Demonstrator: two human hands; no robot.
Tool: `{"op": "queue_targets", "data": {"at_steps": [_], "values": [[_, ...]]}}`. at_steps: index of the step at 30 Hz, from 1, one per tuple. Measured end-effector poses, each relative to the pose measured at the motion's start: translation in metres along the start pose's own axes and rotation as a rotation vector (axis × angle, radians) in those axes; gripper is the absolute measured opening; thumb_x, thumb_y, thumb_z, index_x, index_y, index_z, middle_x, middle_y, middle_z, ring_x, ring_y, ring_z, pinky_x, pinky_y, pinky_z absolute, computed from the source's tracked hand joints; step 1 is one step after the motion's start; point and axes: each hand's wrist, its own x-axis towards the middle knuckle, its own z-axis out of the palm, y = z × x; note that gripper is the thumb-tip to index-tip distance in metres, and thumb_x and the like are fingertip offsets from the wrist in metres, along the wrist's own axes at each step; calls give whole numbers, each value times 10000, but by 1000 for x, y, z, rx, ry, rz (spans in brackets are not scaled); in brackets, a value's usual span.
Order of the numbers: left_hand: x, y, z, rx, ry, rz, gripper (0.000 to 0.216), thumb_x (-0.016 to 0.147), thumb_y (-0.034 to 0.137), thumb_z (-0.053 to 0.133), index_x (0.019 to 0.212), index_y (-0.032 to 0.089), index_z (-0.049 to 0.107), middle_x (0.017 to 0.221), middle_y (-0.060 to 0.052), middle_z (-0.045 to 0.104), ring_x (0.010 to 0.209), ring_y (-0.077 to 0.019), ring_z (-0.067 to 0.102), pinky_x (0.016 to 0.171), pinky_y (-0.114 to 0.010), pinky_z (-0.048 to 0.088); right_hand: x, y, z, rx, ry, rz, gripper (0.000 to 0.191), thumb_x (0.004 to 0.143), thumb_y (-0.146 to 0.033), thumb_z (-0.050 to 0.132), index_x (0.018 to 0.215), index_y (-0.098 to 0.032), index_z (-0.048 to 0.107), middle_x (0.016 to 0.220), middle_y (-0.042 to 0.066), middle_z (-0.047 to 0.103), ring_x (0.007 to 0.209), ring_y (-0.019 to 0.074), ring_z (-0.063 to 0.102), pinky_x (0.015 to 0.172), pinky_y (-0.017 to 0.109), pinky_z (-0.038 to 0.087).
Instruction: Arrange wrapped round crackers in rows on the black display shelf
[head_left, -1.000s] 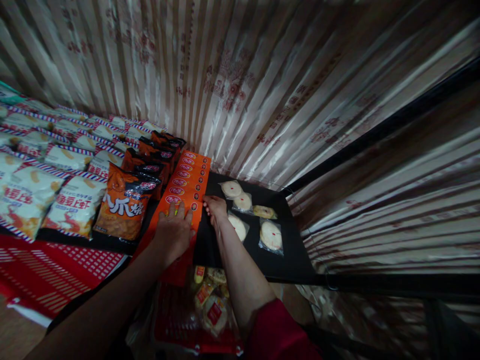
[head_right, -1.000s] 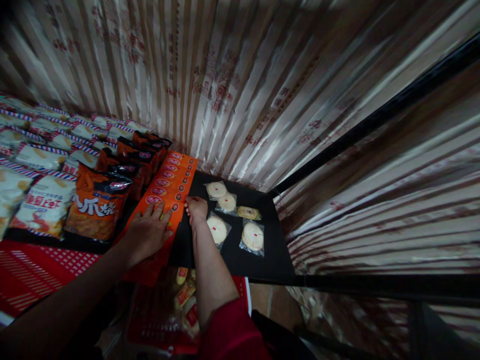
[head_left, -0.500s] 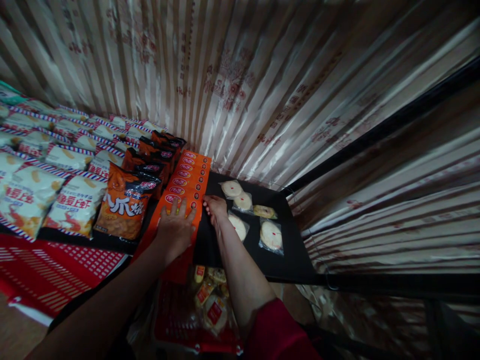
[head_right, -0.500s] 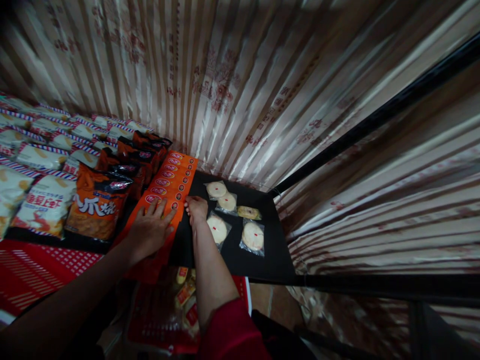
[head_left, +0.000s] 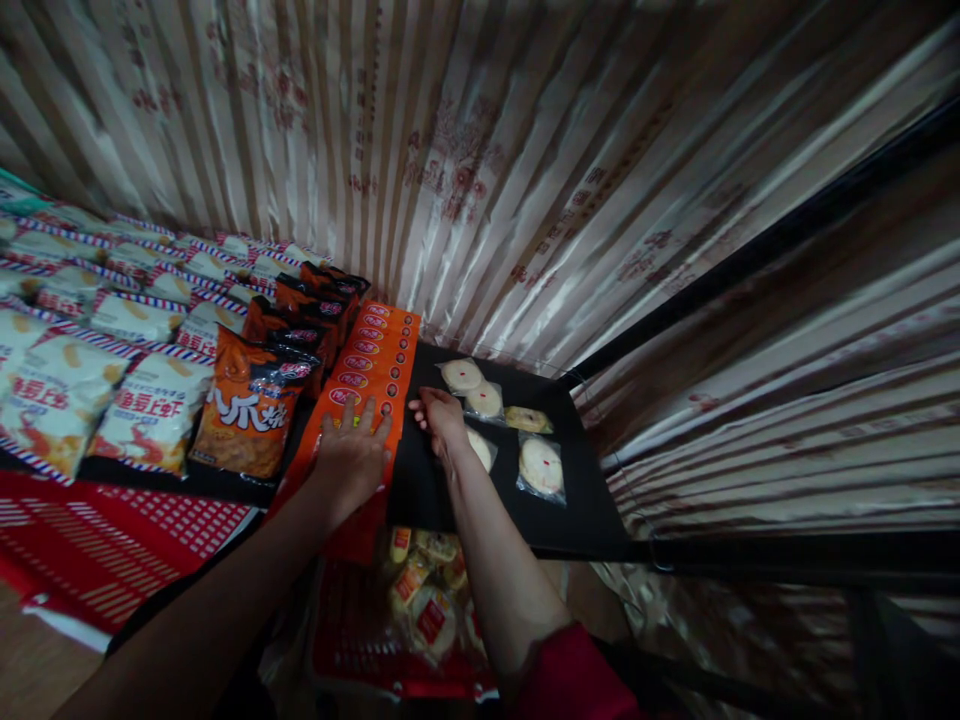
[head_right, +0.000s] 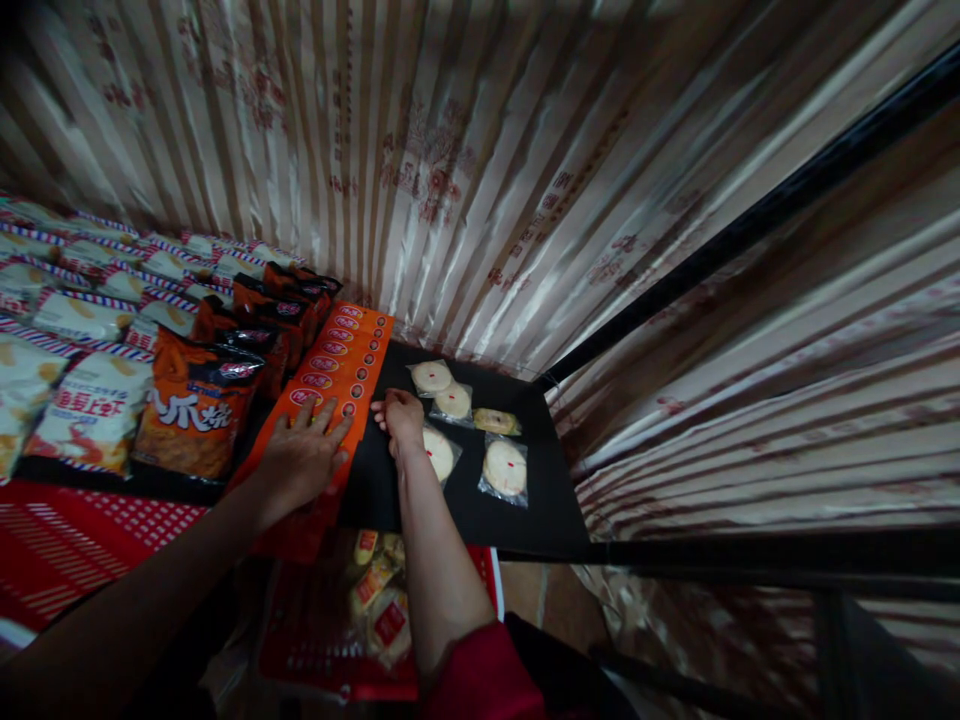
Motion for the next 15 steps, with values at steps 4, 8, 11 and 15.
{"op": "queue_targets", "data": {"at_steps": [4,8,11,15], "values": [[-1,0,-1,4,3,-7,467,866,311,445,1326,237,475,1443,-119,387,1329,-393,299,967,-552,344,-20,12,-4,-78,7,-156,215,835,-118,400,978,-147,559,659,-25,608,396,42,463,346,137,322],[0,0,-3,4,-17,-7,481,858,312,460,1330,225,474,1440,-133,386,1319,-405,311,971,-551,340,-35,35,-3,-320,31,-435,277,828,-151,400,1012,-189,603,856,13,620,575,82,553,507,193,465],[0,0,-3,6,-17,-5,499,853,312,466,1343,217,458,1439,-139,387,1318,-407,311,964,-553,347,-40,49,-2,-523,103,-668,298,821,-127,399,981,-180,645,937,65,608,790,138,581,746,268,500],[0,-1,-3,-2,-19,-1,509,847,314,478,1345,210,455,1429,-139,404,1313,-397,325,960,-543,355,-42,59,0,-676,159,-723,330,808,-90,381,999,-120,649,971,122,579,888,181,560,838,307,473]]}}
